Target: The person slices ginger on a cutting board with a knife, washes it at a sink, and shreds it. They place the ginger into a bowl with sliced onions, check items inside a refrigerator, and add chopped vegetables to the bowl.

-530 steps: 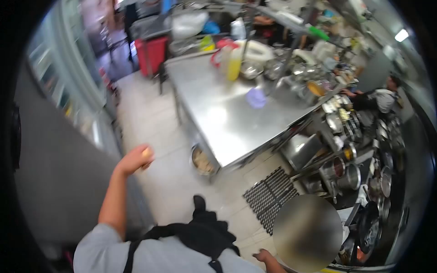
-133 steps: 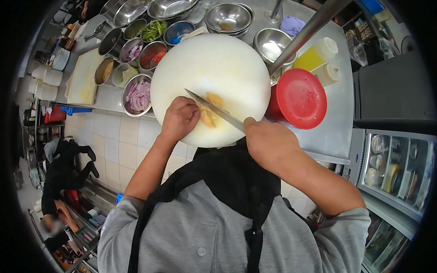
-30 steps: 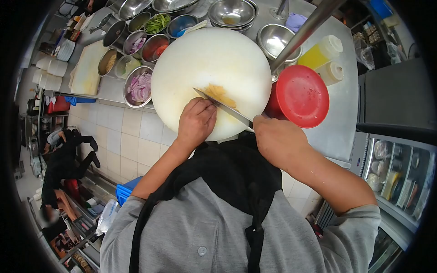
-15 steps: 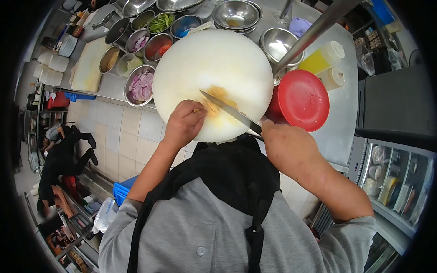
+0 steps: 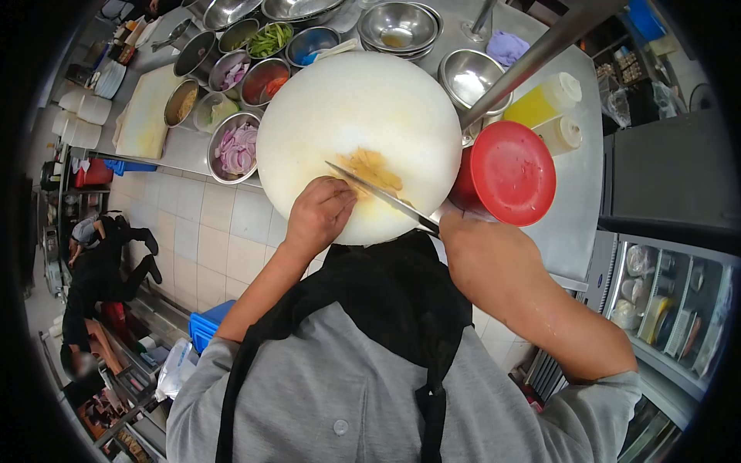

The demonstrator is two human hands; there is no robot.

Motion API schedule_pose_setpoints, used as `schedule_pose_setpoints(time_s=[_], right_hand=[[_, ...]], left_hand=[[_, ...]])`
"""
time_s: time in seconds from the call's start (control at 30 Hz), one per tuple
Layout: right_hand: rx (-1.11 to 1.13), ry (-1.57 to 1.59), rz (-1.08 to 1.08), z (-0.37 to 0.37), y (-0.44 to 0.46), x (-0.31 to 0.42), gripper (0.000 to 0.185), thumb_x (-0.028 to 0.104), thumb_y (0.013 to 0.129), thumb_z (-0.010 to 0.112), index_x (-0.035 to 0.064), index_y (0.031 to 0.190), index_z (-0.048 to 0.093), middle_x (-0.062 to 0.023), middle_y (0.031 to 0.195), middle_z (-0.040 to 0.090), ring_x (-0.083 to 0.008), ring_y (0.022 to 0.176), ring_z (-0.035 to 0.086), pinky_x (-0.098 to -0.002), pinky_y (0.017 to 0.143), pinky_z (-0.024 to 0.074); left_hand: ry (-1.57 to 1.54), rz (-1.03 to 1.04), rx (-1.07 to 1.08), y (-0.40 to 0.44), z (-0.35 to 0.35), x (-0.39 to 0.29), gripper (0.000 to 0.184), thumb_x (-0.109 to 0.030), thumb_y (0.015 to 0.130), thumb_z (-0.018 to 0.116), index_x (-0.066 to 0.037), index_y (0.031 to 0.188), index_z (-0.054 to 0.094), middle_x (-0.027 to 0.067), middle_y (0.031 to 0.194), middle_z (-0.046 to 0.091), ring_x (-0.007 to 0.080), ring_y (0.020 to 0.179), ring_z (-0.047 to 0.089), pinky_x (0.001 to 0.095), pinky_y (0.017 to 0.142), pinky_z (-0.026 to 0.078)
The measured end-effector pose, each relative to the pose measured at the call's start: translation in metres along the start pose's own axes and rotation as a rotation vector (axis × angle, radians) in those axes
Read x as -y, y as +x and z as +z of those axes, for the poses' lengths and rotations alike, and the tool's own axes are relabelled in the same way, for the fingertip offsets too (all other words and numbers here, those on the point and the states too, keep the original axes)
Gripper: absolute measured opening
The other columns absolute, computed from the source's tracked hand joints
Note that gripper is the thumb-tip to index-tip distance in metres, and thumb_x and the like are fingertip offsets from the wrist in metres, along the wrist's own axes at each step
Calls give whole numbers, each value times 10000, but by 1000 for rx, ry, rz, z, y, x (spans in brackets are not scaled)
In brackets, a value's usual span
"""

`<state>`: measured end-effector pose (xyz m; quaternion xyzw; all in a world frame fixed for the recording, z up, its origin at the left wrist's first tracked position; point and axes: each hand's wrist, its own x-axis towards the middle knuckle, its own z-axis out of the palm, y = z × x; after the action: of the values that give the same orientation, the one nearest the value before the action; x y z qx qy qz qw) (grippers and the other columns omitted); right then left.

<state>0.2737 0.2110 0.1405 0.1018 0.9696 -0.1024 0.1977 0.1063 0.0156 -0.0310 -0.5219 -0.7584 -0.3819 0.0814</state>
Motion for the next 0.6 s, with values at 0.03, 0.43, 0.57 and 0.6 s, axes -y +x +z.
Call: schedule_pose_setpoints(time_s=[0.03,0.43,0.57,0.6], right_hand=[[0,14,-11,1,-2,1,89,46,845,521,-1,915,548,-191,731,662,-375,688,671,-494,608,526],[23,30,-23,9,2,5,102,106,909,525,12,944,545,-192,745,666,-382,702,668,-498,616,518],[48,81,-12,26,20,8,117,67,880,497,-2,958,551,-202,752,667,-390,702,671,-505,616,519],[47,79,-15,24,22,7,117,67,880,497,-2,958,551,-202,752,667,-390,702,671,-505,616,519]], left_hand=[[7,10,-13,0,0,0,132,-6,737,767,-3,861,722,98,910,676,279,886,662,370,773,558],[60,9,-49,-3,2,-2,130,2,732,772,-1,852,722,96,896,678,273,869,667,362,767,564],[48,13,-58,0,2,-3,132,7,726,775,1,846,720,96,894,677,271,861,668,360,763,564],[44,13,-59,0,2,-3,133,9,724,776,1,843,719,95,891,676,269,858,667,360,762,564]])
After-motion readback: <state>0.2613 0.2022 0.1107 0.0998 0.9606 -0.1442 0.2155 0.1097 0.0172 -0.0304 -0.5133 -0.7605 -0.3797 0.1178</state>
